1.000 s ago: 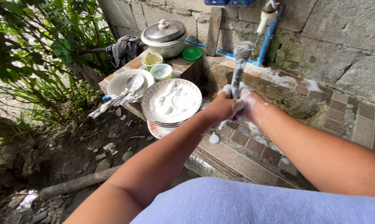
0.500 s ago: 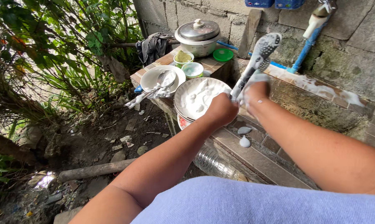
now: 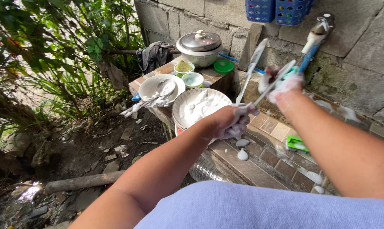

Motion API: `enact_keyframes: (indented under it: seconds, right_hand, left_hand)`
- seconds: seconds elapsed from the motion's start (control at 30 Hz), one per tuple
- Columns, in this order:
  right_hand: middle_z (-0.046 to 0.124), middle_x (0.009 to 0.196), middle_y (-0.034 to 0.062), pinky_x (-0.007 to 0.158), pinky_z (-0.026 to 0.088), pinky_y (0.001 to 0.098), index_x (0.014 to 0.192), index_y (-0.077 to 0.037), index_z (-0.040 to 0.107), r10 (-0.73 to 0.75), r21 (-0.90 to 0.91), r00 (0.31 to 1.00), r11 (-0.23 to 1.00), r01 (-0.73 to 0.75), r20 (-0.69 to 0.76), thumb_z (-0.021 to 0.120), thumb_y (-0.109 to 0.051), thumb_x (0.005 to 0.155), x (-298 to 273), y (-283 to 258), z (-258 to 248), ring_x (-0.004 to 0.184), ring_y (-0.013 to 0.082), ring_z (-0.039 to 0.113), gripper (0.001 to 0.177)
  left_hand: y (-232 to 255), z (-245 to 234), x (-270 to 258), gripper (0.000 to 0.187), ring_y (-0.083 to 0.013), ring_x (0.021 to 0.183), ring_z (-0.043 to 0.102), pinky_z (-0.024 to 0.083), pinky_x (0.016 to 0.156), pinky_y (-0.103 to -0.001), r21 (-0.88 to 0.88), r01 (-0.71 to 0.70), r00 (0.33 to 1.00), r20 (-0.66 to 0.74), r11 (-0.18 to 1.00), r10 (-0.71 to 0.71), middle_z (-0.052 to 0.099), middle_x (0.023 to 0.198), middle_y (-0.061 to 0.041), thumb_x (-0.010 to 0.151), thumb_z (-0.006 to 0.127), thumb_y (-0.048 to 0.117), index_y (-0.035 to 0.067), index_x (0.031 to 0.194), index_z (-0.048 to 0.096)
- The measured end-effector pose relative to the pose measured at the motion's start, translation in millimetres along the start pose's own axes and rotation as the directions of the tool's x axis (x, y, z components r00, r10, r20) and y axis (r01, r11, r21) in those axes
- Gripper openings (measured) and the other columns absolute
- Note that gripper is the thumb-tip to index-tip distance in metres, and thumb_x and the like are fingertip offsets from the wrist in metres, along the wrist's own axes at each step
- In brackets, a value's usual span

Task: The person soaps several plates, bowls, and utensils by hand using a sponge and a soapy solution at an outdoor sink.

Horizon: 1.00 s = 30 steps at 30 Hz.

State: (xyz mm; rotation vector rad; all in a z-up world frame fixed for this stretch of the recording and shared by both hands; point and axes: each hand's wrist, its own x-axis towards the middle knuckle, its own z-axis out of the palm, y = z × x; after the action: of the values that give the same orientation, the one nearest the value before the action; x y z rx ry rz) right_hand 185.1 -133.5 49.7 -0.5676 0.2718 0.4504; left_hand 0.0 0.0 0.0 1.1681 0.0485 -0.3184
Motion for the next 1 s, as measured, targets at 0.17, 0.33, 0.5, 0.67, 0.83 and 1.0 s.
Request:
enact_keyframes:
  seconds: [0.17,0.33,0.5,0.67,0.83,1.0]
  right_hand:
    - [0.039,0.057,0.0002,0.044,0.033,0.0415,0.073,-0.018,0.044,0.117,-0.196,0.899,0.98,-0.035,0.423,0.037,-0.052,0.101,30,-26,-15,0.049,0.0197,0.044,0.045]
    - [0.04,0.055,0.0017,0.044,0.033,0.042,0.064,-0.021,0.04,0.142,-0.296,0.934,0.954,-0.041,0.329,0.042,-0.058,0.093,18,-24,-15,0.049,0.0216,0.046,0.047]
    - [0.056,0.073,0.0072,0.065,0.053,0.0512,0.075,-0.014,0.052,0.158,-0.504,0.96,0.863,-0.021,0.231,0.048,-0.05,0.09,-27,43,-24,0.075,0.0295,0.062,0.039]
    - [0.065,0.086,0.0026,0.067,0.046,0.0475,0.088,-0.02,0.061,-0.032,-0.721,0.994,0.687,0.094,0.1,0.049,-0.047,0.092,-34,40,-37,0.08,0.0237,0.063,0.029]
    - [0.07,0.089,0.0061,0.071,0.053,0.0434,0.097,-0.013,0.068,-0.038,-0.437,0.998,0.898,0.056,0.049,0.042,-0.027,0.101,-8,22,-62,0.079,0.0233,0.066,0.03]
    - [0.065,0.074,0.0061,0.062,0.051,0.0362,0.082,-0.01,0.063,-0.046,-0.516,0.964,0.838,0.179,0.26,0.043,-0.031,0.103,-58,26,-46,0.066,0.021,0.061,0.035]
  left_hand:
    - [-3,-2,26,0.039,-0.0041,0.045,0.035,0.026,0.037,-0.022,-0.193,0.107,0.981,0.181,0.975,-0.072,0.043,0.065,0.007,0.108,0.055,0.047,0.01,0.1,0.061]
    - [-6,24,47,0.047,-0.0186,0.047,0.053,0.042,0.039,-0.032,-0.071,-0.022,0.914,-0.405,0.997,-0.008,0.064,0.077,-0.011,0.105,0.046,0.048,0.004,0.095,0.057]
    - [-7,16,66,0.034,-0.0263,0.056,0.063,0.049,0.042,-0.042,-0.086,-0.049,0.857,-0.515,0.995,-0.002,0.066,0.084,-0.02,0.104,0.04,0.027,-0.002,0.103,0.058]
    - [-34,7,83,0.034,-0.0221,0.054,0.06,0.052,0.042,-0.039,-0.24,-0.006,0.923,-0.374,0.971,-0.087,0.061,0.08,-0.015,0.103,0.033,0.022,-0.003,0.108,0.056]
    - [-47,40,87,0.036,-0.0243,0.051,0.05,0.047,0.039,-0.039,-0.087,0.046,0.97,-0.234,0.995,-0.065,0.055,0.073,-0.016,0.102,0.028,0.023,-0.003,0.111,0.051]
    - [-23,37,90,0.033,-0.0234,0.053,0.055,0.049,0.041,-0.038,-0.167,-0.01,0.909,-0.413,0.986,-0.06,0.058,0.081,-0.017,0.104,0.034,0.023,-0.002,0.112,0.055]
